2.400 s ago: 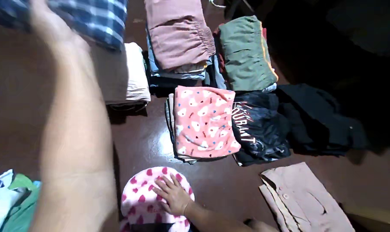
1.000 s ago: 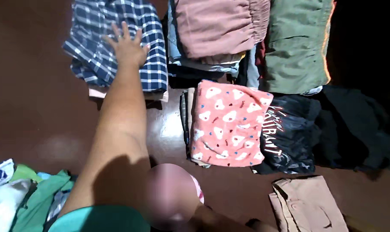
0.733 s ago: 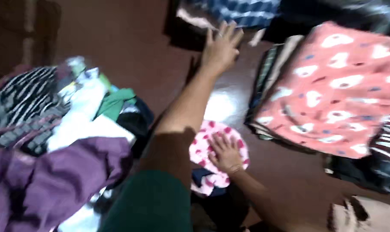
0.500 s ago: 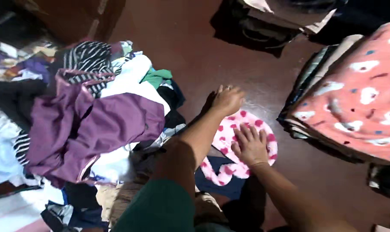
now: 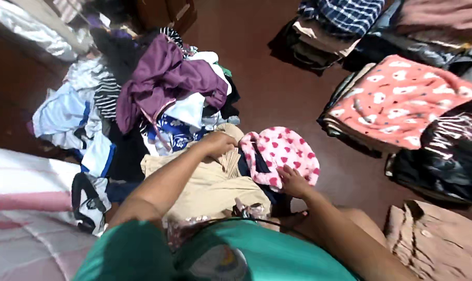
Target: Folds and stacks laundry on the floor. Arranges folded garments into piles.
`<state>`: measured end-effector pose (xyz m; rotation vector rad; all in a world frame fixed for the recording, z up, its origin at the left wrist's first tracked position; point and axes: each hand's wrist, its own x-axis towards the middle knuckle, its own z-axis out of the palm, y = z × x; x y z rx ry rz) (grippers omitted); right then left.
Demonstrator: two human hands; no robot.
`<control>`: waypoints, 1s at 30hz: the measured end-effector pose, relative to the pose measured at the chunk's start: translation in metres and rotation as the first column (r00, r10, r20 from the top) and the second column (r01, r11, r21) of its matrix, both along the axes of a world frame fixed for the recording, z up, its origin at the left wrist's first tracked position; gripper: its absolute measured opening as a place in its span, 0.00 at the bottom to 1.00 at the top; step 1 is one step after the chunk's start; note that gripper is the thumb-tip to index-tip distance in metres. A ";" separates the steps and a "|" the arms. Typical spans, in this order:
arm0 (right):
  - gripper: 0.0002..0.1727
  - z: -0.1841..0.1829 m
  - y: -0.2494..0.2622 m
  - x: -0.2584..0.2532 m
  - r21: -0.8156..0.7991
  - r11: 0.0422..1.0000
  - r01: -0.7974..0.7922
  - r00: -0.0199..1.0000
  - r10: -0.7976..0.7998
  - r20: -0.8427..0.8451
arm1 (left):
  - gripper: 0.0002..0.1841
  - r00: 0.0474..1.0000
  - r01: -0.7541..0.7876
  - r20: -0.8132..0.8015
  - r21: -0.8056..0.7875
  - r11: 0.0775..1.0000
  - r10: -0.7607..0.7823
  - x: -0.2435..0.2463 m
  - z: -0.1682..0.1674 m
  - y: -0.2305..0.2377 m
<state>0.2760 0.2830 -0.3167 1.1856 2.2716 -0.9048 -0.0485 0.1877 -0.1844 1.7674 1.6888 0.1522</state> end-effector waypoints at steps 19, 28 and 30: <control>0.24 0.054 -0.037 0.002 0.078 0.948 0.310 0.908 -0.271 -0.319 | 0.45 0.950 -0.308 -0.094 -0.108 0.945 0.299 -0.028 0.040 -0.200; 0.45 0.060 -0.114 -0.045 0.028 0.938 -0.345 0.826 0.318 -0.465 | 0.12 0.923 -0.297 -0.211 0.148 0.944 0.323 0.019 -0.008 -0.203; 0.49 0.066 -0.121 -0.052 -0.009 0.918 -0.396 0.836 0.357 -0.416 | 0.14 0.886 -0.455 -0.053 0.092 0.886 0.461 0.021 0.008 -0.190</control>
